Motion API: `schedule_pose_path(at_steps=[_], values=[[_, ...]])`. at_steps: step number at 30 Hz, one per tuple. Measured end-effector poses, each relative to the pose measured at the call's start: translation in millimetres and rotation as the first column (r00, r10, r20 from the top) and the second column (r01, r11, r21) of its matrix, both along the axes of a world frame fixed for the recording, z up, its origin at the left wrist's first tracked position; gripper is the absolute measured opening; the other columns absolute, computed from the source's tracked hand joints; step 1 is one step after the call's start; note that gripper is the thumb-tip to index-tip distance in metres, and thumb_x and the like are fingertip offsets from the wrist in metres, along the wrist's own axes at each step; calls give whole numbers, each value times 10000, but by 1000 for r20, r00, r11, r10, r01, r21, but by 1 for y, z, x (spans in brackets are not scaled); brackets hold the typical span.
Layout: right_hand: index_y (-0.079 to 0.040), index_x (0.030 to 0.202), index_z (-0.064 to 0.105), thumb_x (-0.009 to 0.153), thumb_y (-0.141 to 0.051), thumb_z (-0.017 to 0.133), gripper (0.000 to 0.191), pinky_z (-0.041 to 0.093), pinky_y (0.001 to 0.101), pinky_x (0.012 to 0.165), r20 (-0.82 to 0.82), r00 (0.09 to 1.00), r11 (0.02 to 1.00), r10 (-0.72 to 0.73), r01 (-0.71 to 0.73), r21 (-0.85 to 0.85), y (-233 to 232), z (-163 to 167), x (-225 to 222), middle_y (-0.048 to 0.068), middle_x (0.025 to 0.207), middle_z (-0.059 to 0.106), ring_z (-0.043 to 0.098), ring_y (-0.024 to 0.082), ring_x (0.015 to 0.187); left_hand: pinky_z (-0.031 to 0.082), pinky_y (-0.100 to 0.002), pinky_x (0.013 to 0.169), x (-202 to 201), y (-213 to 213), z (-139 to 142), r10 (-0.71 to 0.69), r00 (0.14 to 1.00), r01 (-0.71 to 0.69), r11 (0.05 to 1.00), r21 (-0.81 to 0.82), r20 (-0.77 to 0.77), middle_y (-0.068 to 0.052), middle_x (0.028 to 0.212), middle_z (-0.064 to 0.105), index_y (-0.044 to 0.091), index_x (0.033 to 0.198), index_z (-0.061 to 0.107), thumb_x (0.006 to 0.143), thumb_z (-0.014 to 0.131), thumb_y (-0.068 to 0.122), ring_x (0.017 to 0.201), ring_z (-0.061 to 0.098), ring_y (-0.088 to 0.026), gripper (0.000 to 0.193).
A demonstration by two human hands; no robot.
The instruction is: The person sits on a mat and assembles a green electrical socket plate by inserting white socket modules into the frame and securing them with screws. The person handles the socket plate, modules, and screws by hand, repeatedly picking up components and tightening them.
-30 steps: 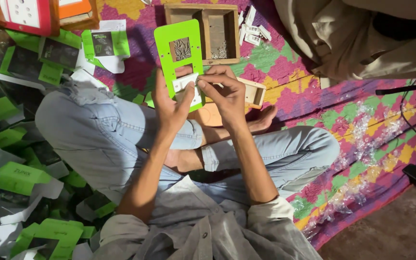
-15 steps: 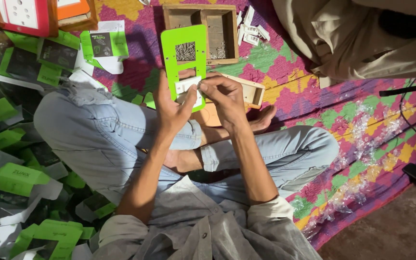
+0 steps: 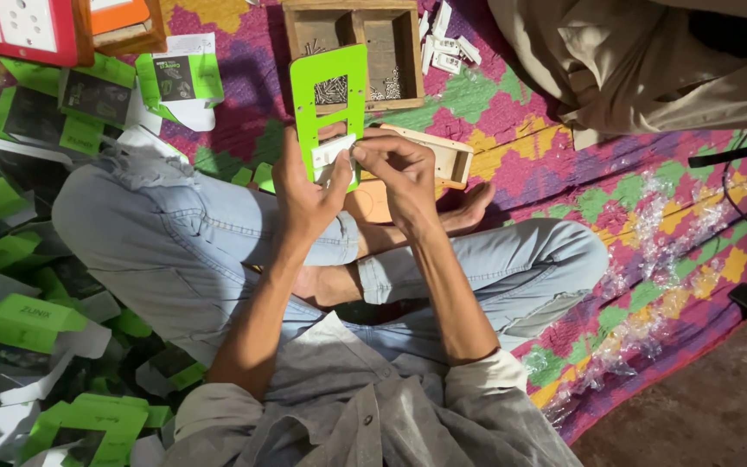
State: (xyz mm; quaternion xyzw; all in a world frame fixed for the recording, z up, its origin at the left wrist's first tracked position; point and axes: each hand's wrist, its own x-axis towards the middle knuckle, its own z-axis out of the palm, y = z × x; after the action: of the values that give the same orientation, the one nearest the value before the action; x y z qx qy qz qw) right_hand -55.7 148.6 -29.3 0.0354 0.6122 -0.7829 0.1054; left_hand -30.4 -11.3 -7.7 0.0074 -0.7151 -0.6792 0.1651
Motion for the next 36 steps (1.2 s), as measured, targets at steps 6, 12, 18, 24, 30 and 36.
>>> schedule_pose_path(at_steps=[6, 12, 18, 24, 30, 36], values=[[54, 1088, 749, 954, 33, 755, 136, 544, 257, 858, -69, 998, 999, -11, 14, 40, -5, 6, 5, 108, 1204, 722, 627, 85, 938, 632, -351, 849, 1, 5, 6, 38, 999, -37, 997, -66, 28, -176, 1148, 749, -30, 1238, 550, 982, 702, 48, 1021, 790, -271, 308], [60, 1103, 737, 969, 20, 729, 141, 583, 297, 909, -76, 997, 999, -30, 32, 19, -10, 8, 9, 140, 1278, 698, 674, 124, 1011, 629, -354, 802, 0, 6, 7, 64, 997, -59, 989, -136, 31, -179, 1106, 755, -23, 1208, 552, 975, 723, 50, 982, 795, -277, 298], [52, 1070, 756, 949, 29, 749, 124, 598, 348, 962, 27, 999, 994, -34, 37, -105, -5, -3, 5, 162, 1237, 719, 712, 185, 1043, 639, -346, 766, 0, 5, 6, 57, 998, -54, 989, -139, 15, -172, 1088, 762, -23, 1219, 564, 970, 723, 46, 952, 804, -268, 304], [49, 1064, 763, 935, 46, 755, 129, 588, 362, 963, 57, 998, 989, -36, 43, -144, 1, -9, 6, 170, 1216, 728, 713, 199, 1031, 645, -345, 804, 0, 3, 7, 21, 1000, -23, 994, -106, -21, -184, 1145, 753, -38, 1218, 545, 978, 711, 45, 987, 797, -278, 304], [49, 1062, 762, 939, 36, 750, 125, 604, 363, 946, 52, 997, 991, -60, 66, -120, 0, -6, 11, 180, 1218, 728, 718, 201, 1024, 653, -350, 801, 1, 2, 9, 5, 1000, -6, 994, -111, -11, -191, 1126, 756, -52, 1228, 555, 980, 710, 48, 983, 802, -274, 309], [59, 1072, 759, 944, 33, 746, 131, 621, 358, 920, 27, 998, 993, -56, 59, -104, -1, 0, 10, 184, 1222, 718, 721, 202, 1009, 660, -351, 816, 3, 4, 8, 8, 1000, -10, 994, -106, -20, -202, 1133, 752, -64, 1216, 547, 980, 710, 33, 999, 800, -284, 302]])
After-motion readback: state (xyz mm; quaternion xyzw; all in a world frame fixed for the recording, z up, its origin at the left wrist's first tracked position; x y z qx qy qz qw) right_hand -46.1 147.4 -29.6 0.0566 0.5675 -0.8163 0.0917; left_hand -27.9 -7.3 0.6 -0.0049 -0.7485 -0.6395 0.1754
